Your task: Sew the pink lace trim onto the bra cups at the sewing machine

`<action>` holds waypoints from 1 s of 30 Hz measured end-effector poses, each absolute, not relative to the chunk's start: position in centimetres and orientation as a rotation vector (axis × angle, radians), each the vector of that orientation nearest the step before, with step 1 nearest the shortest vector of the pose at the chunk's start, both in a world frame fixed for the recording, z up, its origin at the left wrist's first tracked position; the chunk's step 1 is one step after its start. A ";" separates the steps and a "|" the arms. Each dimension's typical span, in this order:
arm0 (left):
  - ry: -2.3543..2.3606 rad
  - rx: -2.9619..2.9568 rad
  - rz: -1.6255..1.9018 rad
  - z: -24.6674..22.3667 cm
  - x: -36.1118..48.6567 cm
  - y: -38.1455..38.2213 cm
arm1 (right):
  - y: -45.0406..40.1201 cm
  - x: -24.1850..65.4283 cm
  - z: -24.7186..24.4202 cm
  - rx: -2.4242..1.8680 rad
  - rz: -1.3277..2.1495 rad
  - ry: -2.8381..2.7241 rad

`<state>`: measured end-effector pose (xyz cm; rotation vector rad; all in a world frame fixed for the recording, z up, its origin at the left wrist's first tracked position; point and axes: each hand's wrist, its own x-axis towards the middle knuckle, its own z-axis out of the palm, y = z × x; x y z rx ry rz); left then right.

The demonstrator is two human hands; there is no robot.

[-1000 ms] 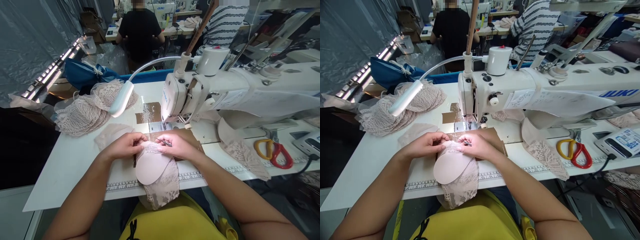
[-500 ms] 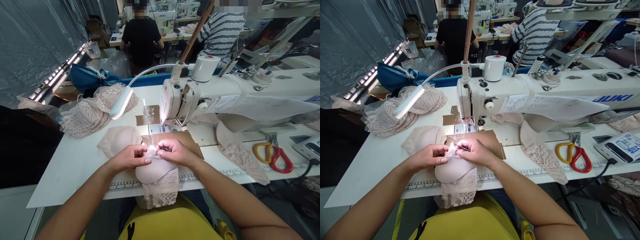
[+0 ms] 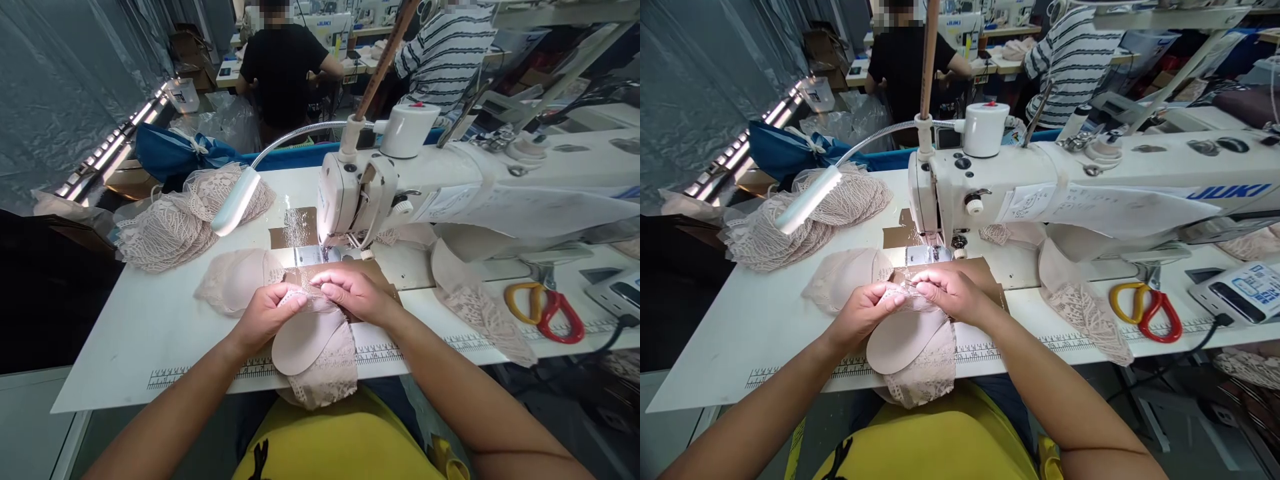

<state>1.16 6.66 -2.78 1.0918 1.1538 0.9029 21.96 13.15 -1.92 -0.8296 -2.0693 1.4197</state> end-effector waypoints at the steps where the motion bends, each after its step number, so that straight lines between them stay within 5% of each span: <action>1: 1.160 1.114 0.897 -2.8 1.1 6.7 | 13.2 22.0 -1.9 -0.829 1.436 -2.091; 17: 1.172 1.241 0.777 -2.1 1.2 7.0 | 12.8 20.9 -2.1 -0.966 1.350 -2.001; 22: 1.503 1.872 0.619 0.8 -1.3 6.5 | 12.6 21.3 -2.3 -1.050 1.031 -2.037; 26: 1.799 2.044 0.742 1.2 -3.8 8.9 | 10.9 20.1 -2.3 -0.692 0.676 -2.405; 30: 1.972 1.923 0.446 -0.3 -5.0 12.2 | 10.3 19.1 -2.3 -0.458 0.463 -2.877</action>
